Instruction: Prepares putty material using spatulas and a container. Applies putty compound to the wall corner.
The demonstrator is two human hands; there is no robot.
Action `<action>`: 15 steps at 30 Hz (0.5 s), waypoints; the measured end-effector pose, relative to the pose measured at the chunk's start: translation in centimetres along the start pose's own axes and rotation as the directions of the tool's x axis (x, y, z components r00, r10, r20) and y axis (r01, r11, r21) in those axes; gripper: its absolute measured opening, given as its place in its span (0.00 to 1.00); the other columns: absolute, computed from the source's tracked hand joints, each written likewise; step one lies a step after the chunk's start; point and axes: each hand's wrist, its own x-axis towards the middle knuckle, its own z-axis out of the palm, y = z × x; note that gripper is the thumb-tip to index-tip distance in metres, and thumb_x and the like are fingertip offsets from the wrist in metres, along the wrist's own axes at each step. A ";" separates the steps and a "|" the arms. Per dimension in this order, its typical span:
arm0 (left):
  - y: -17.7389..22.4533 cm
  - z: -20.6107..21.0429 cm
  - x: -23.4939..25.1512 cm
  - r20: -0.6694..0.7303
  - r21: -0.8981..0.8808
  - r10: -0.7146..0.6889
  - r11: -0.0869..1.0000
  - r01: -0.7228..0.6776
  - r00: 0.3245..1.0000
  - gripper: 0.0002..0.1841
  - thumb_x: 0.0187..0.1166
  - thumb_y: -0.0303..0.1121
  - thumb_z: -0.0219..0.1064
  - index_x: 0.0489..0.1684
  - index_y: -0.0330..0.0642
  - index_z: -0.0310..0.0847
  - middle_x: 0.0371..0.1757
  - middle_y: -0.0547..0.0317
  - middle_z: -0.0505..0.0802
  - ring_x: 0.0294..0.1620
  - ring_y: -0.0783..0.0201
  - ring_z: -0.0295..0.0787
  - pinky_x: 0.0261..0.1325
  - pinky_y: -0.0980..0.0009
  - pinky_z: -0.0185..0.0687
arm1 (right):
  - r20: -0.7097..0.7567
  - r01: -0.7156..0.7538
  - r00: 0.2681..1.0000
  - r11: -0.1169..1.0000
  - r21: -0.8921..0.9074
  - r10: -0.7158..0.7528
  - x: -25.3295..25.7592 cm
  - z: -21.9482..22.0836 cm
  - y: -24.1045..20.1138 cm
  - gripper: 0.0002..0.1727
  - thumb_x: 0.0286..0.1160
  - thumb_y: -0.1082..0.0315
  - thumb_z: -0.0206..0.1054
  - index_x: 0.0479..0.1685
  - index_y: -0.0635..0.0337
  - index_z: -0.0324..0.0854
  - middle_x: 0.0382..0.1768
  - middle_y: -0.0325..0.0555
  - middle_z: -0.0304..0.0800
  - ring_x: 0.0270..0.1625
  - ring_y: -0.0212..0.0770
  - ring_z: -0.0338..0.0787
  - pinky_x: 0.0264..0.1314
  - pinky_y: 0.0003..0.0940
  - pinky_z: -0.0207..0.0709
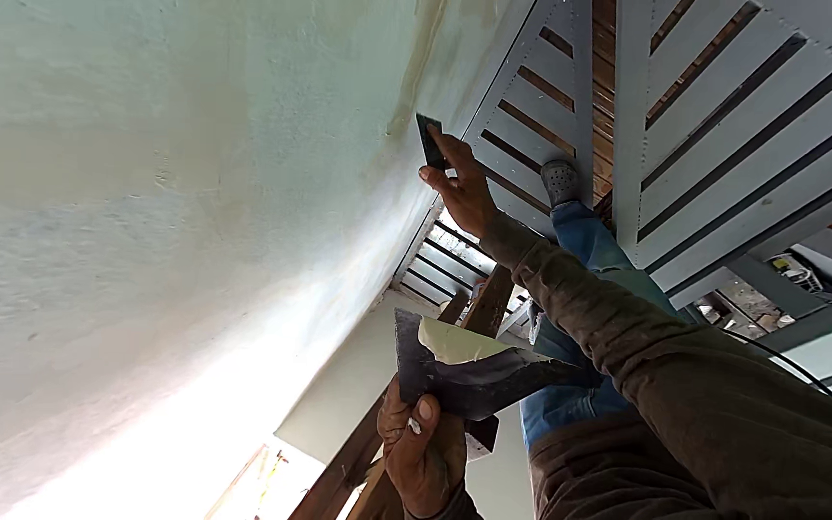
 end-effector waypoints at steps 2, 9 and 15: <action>0.1 0.0 -0.1 -0.005 0.001 0.016 1.000 -0.016 1.000 0.15 0.82 0.32 0.68 0.63 0.40 0.87 0.57 0.52 0.94 0.60 0.62 0.91 0.66 0.63 0.87 | -0.077 0.069 0.995 0.997 0.023 -0.067 2.4 -0.7 -1.4 0.37 0.82 0.55 0.66 0.91 0.54 0.64 0.84 0.59 0.67 0.81 0.49 0.75 0.76 0.41 0.77; 0.0 -0.2 -0.2 0.014 -0.029 0.020 0.999 -0.019 1.000 0.14 0.82 0.31 0.67 0.63 0.40 0.87 0.57 0.52 0.94 0.60 0.62 0.91 0.66 0.63 0.86 | 0.097 -0.114 0.991 0.968 0.221 0.095 -0.7 3.2 -3.9 0.38 0.81 0.57 0.69 0.91 0.53 0.63 0.80 0.57 0.72 0.64 0.46 0.87 0.59 0.40 0.87; -0.2 -0.3 0.0 0.024 -0.002 -0.027 1.000 0.027 0.999 0.15 0.83 0.33 0.67 0.64 0.41 0.87 0.58 0.52 0.94 0.61 0.62 0.91 0.66 0.61 0.87 | 0.375 -0.164 0.921 0.979 0.118 0.109 -4.6 2.0 -1.8 0.30 0.81 0.58 0.69 0.84 0.51 0.74 0.77 0.52 0.78 0.74 0.45 0.83 0.72 0.43 0.82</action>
